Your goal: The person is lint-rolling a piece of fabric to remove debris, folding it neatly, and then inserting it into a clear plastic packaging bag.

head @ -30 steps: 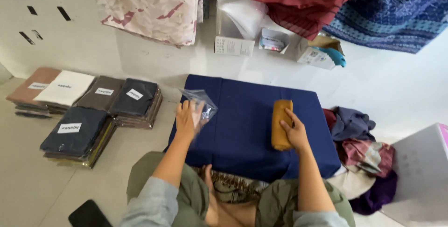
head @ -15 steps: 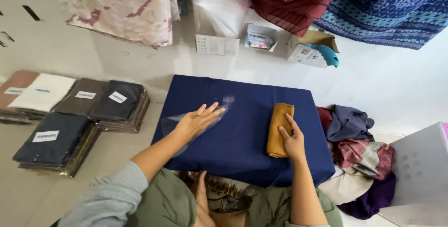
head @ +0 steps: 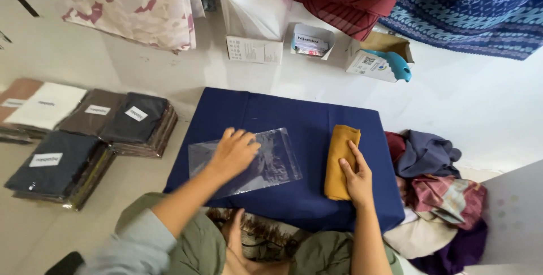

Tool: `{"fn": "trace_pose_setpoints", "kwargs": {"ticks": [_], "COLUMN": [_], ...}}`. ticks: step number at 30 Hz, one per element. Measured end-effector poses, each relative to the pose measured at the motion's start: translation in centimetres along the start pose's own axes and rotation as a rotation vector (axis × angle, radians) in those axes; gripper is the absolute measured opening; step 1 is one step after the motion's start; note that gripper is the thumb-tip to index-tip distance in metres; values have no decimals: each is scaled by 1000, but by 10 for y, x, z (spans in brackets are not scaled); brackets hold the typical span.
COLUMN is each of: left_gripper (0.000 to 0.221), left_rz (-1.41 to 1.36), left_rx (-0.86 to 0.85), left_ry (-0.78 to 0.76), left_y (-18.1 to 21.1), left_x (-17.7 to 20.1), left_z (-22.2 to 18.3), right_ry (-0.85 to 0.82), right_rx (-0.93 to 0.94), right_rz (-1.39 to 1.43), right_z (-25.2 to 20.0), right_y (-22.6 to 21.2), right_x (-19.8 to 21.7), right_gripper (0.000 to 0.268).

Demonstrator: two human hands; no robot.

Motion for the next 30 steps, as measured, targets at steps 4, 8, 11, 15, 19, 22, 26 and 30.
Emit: {"fn": "trace_pose_setpoints", "kwargs": {"ticks": [4, 8, 11, 15, 19, 22, 26, 30], "left_gripper": [16, 22, 15, 16, 8, 8, 14, 8], "left_rz": [-377, -432, -476, -534, -568, -610, -768, -847], "left_rx": [458, 533, 480, 477, 476, 523, 599, 546], "left_ry": [-146, -207, -259, -314, -239, -195, -78, 88], "left_y": [9, 21, 21, 10, 9, 7, -1, -8], "left_x": [-1, -17, -27, -31, -29, -22, -1, 11], "left_z": [1, -3, -8, -19, -25, -26, -30, -32], "right_ry": [-187, -457, -515, -578, -656, -661, -644, -696], "right_rx": [61, 177, 168, 33, -36, -57, -92, -138], "right_rz": [-106, -310, -344, -424, -400, -391, -299, -250], "right_z": [1, 7, 7, -7, -23, -27, -30, -40], "right_y": [-22, -49, -42, -48, -51, -47, -51, -72], "right_x": [-21, -65, -96, -109, -116, -116, -115, -121], "right_gripper": [54, 52, 48, 49, 48, 49, 48, 48]}}
Point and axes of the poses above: each hand's wrist, its own z-axis towards the middle knuckle, its own x-axis out of the back of the hand, y = z × x, the point moved 6 cm from there along z, towards the middle knuckle, and after that the axes turned 13 degrees about -y, right-handed, at the moved point
